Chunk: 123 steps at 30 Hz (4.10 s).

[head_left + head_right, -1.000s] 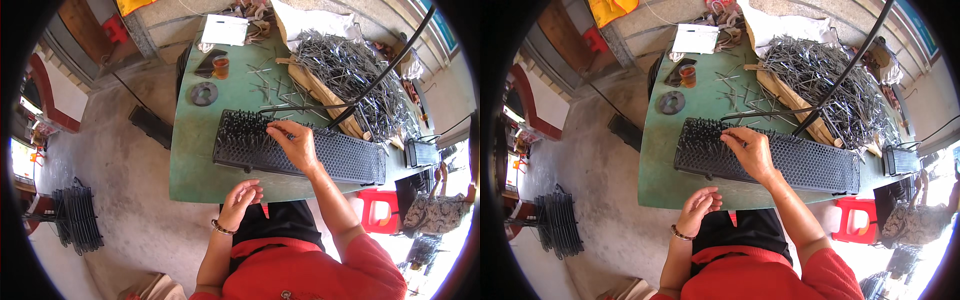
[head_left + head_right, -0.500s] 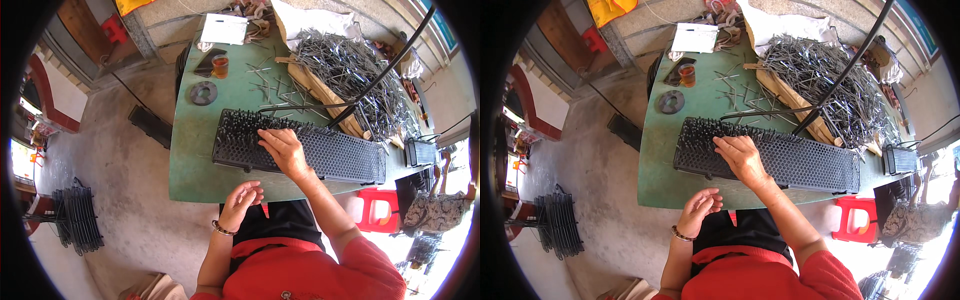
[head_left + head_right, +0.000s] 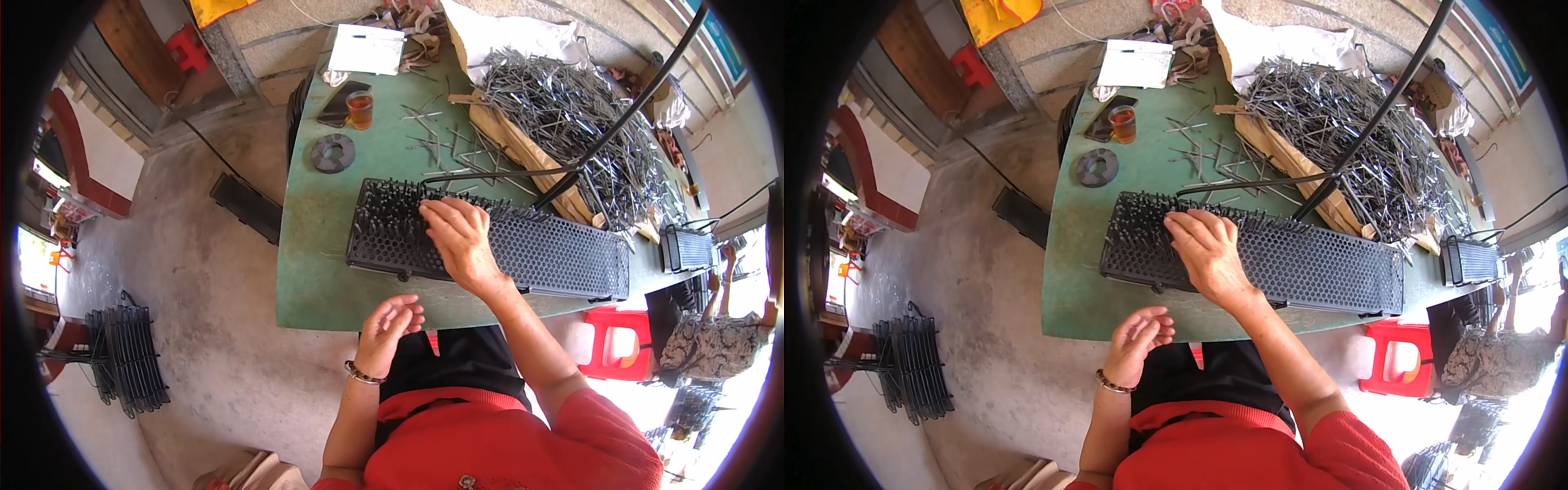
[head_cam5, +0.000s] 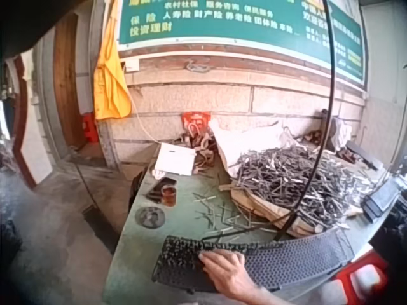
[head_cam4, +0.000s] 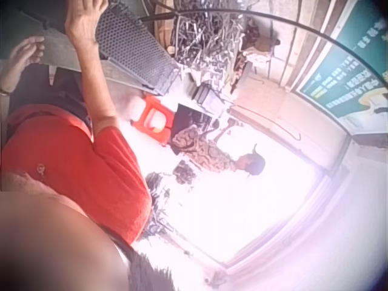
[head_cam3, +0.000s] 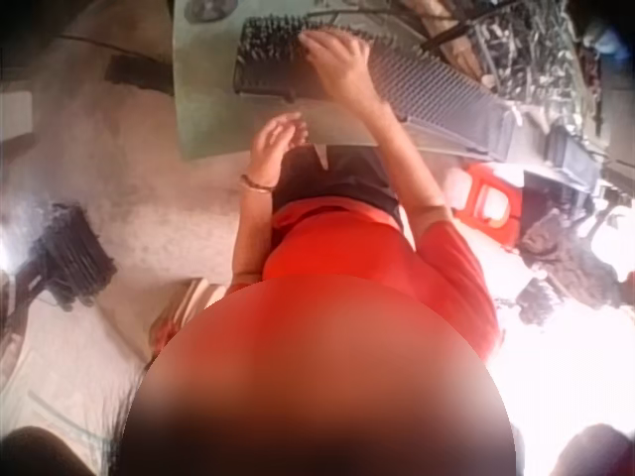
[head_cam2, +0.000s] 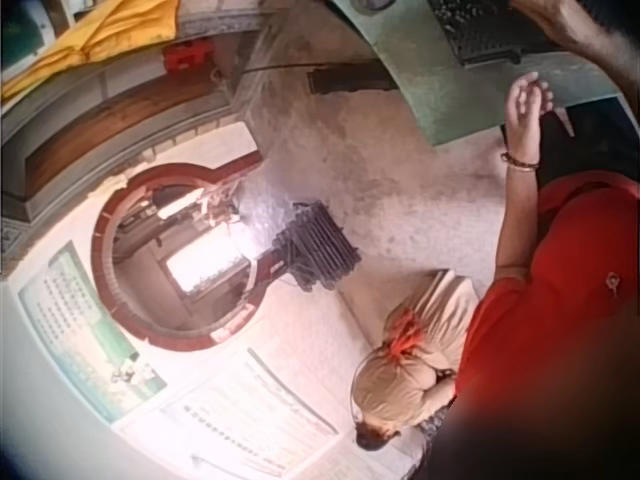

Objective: The recorder inserts small metal rods into a perforated black fixture.

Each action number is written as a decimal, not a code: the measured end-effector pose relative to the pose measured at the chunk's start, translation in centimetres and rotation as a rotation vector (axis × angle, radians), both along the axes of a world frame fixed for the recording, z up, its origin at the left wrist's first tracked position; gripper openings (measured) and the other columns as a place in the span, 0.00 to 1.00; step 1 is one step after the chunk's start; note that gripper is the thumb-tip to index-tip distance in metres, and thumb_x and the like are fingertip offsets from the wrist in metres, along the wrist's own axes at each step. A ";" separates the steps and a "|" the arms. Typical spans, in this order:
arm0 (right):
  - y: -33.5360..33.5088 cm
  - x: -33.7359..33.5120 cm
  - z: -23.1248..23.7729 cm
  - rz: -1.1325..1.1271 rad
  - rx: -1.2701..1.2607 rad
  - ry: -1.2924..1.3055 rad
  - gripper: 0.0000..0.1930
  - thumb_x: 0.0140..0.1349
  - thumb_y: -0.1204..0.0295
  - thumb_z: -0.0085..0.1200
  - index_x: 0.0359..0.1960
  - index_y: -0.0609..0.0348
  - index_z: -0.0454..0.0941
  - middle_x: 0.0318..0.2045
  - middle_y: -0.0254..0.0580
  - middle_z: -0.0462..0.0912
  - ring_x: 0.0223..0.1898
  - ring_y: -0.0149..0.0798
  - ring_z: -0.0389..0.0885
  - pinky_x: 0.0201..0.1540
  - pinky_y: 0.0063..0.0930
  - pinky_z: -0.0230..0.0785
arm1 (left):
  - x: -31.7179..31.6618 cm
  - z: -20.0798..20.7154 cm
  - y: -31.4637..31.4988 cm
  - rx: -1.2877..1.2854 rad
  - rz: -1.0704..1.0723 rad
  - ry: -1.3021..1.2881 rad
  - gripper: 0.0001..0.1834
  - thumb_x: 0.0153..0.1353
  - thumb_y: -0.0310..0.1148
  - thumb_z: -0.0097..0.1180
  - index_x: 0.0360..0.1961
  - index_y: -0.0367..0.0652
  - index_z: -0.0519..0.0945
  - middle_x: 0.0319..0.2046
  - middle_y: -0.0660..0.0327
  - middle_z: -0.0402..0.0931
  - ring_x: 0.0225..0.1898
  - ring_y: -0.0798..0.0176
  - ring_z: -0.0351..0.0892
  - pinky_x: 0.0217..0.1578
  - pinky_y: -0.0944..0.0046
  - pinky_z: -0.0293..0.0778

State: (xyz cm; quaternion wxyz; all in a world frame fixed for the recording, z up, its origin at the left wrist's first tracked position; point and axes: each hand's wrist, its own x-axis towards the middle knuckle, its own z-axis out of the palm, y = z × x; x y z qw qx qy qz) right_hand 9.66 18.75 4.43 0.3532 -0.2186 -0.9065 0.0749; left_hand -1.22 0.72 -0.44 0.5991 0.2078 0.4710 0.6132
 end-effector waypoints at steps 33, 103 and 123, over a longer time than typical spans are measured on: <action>-1.1 21.4 -4.0 -0.641 -0.243 0.508 0.11 0.51 0.88 0.56 0.36 0.64 0.78 0.30 0.48 0.80 0.31 0.43 0.81 0.33 0.28 0.73 | -10.4 5.2 6.5 -0.058 0.303 1.128 0.08 0.62 0.24 0.53 0.42 0.40 0.77 0.38 0.62 0.77 0.41 0.67 0.76 0.41 0.68 0.72; -0.4 21.4 -4.9 -0.687 -0.099 0.309 0.16 0.38 0.83 0.56 0.34 0.60 0.81 0.29 0.36 0.81 0.23 0.32 0.74 0.25 0.25 0.62 | 17.3 11.0 53.8 0.596 -0.712 2.370 0.23 0.38 0.36 0.68 0.38 0.41 0.77 0.40 0.51 0.73 0.48 0.48 0.75 0.48 0.53 0.73; -0.4 21.3 -5.4 -0.694 -0.043 0.312 0.17 0.37 0.83 0.57 0.34 0.59 0.79 0.28 0.37 0.80 0.21 0.33 0.72 0.24 0.26 0.61 | 8.9 13.7 54.4 0.481 -0.533 1.545 0.27 0.41 0.33 0.62 0.44 0.32 0.76 0.36 0.50 0.81 0.39 0.56 0.80 0.45 0.62 0.74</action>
